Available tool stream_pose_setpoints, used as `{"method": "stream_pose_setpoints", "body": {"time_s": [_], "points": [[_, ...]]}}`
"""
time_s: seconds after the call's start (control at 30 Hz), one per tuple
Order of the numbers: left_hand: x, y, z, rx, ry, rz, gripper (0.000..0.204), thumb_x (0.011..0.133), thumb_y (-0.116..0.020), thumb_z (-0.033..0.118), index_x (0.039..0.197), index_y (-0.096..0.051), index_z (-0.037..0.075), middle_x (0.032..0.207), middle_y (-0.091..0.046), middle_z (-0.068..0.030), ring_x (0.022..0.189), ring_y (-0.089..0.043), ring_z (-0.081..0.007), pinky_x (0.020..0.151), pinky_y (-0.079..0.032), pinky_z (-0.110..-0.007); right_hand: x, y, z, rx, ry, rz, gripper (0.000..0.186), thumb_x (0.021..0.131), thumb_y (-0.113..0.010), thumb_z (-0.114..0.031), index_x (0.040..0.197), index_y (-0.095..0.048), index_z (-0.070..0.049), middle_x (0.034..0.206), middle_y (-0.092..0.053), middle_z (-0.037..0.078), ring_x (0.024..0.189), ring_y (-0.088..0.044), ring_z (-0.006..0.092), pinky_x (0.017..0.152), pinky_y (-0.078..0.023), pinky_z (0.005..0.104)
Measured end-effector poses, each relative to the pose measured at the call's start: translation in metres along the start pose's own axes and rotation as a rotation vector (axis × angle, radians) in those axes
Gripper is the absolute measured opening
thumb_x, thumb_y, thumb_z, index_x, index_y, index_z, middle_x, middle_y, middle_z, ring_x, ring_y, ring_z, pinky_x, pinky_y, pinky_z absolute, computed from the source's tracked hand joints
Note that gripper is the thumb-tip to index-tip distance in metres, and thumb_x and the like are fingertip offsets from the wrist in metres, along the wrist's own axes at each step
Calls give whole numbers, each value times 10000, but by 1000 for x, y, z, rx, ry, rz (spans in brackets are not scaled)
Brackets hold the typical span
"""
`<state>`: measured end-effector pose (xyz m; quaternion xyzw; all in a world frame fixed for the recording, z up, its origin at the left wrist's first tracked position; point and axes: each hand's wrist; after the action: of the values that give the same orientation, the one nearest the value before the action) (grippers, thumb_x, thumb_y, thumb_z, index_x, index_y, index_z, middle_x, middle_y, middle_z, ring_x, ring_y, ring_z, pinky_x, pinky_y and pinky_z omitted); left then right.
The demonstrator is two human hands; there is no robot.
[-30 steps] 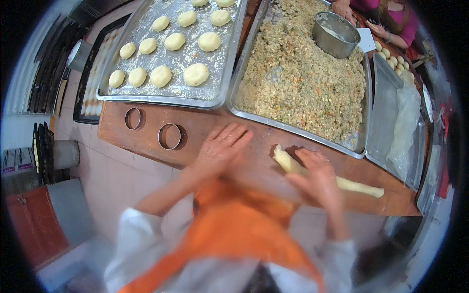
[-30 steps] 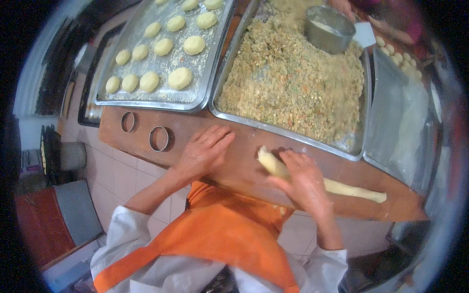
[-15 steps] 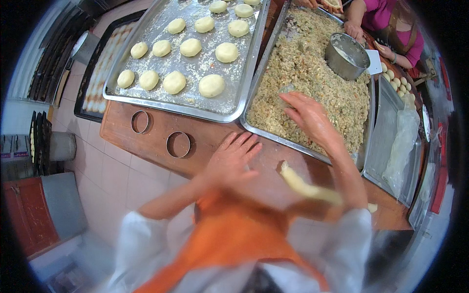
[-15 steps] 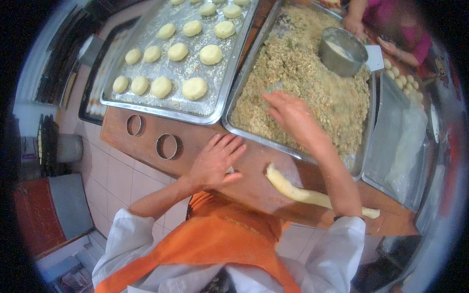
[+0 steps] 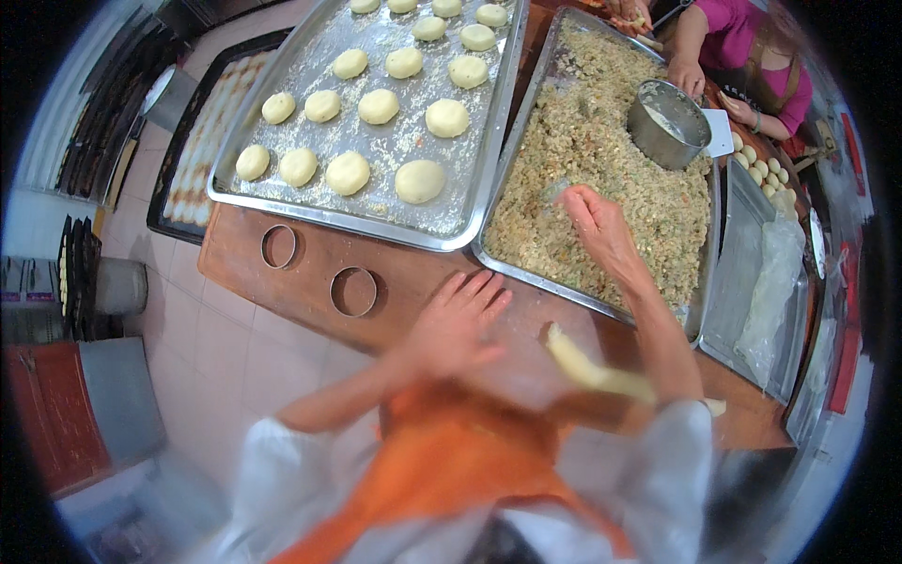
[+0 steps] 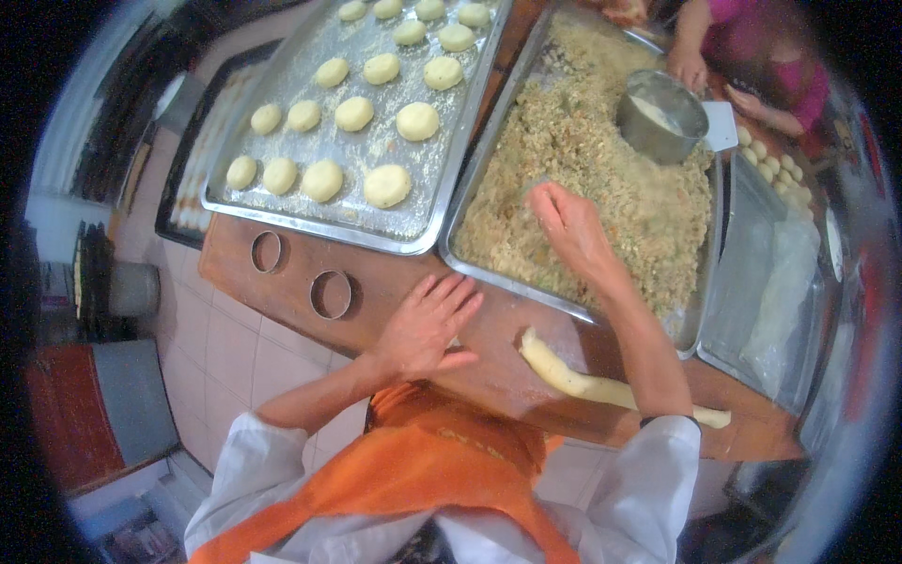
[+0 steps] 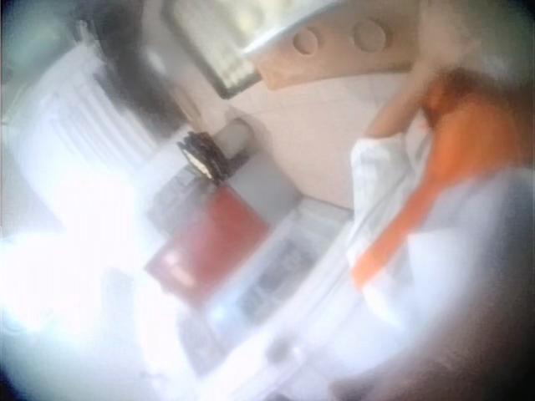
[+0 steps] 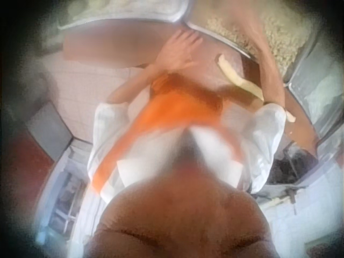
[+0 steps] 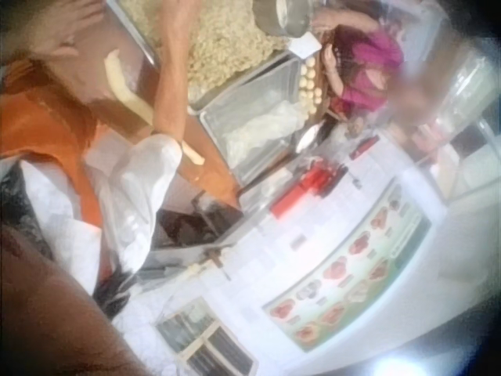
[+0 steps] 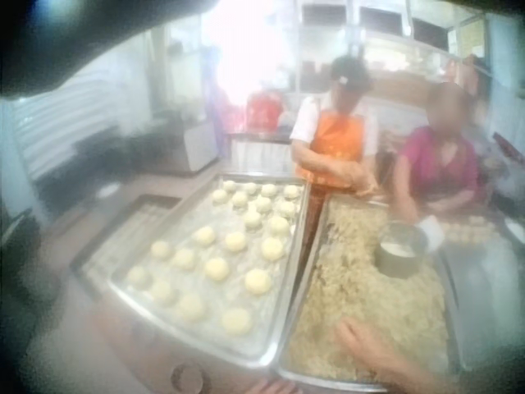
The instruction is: The person arranges dough balls on a tray, then breaks off sections from a roll of dough and stuffs them with filling by hand from a large container.
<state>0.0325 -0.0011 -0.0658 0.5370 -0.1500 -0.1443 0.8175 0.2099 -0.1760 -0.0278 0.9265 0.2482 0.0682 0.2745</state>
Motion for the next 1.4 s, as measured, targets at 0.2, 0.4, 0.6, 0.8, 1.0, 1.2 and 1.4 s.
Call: {"method": "stream_pose_setpoints", "body": {"time_s": [0.2,0.4,0.6,0.8,1.0,1.2,1.4], "points": [[-4,3,-9,-221,70,40,554,797,-509,302,1239,-387,-9,1294,-363,-207,1220,-319,-329,1028,-203,-443,-3,8,18,105,64,231,274,886,-486,-284,791,-563,-38,629,-501,11,595,-439,83,566,-381,232],[-8,29,0,13,84,-191,499,726,-544,98,1191,-415,-31,1183,-443,-203,1109,-416,-338,952,-314,-421,-11,13,22,64,-113,258,374,911,-436,-338,673,-525,-64,572,-371,-41,542,-338,66,514,-306,226],[1,48,-11,-17,145,-414,341,673,-603,92,980,-494,-8,1055,-505,-172,1005,-475,-315,870,-381,-396,-23,17,23,-72,-38,96,243,897,-462,-305,969,-494,-76,674,-393,-25,565,-336,62,505,-301,223],[-5,48,-15,-1197,301,-304,293,725,-619,131,948,-463,22,1043,-555,-153,1017,-529,-275,867,-429,-386,-31,34,0,802,-364,55,228,900,-466,-224,1087,-478,-94,727,-436,-26,550,-330,38,480,-280,175],[48,48,22,-2210,524,-143,500,782,-595,161,1213,-382,24,1005,-574,-185,901,-593,-291,838,-468,-394,-31,34,16,247,-92,140,200,882,-477,-262,922,-539,-76,684,-480,-20,582,-416,75,532,-354,207],[105,41,22,-2422,348,2,498,865,-489,288,1286,-338,67,1272,-408,-186,1112,-463,-272,910,-401,-373,-29,37,26,565,-225,164,235,883,-466,-229,1054,-510,-73,785,-523,30,643,-491,118,603,-433,253],[137,28,11,-2405,425,249,390,943,-302,321,1221,-420,75,1195,-490,-115,1071,-484,-204,858,-417,-344,-39,40,27,979,-210,26,418,878,-493,-189,1273,-399,-93,890,-548,71,825,-554,154,734,-459,277]]}}
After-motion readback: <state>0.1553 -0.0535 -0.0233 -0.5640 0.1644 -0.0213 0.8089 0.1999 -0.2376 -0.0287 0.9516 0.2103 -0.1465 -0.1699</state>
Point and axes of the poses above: each hand's wrist, its own x-axis towards the middle knuckle, its own y-axis out of the back of the hand, z = x × y
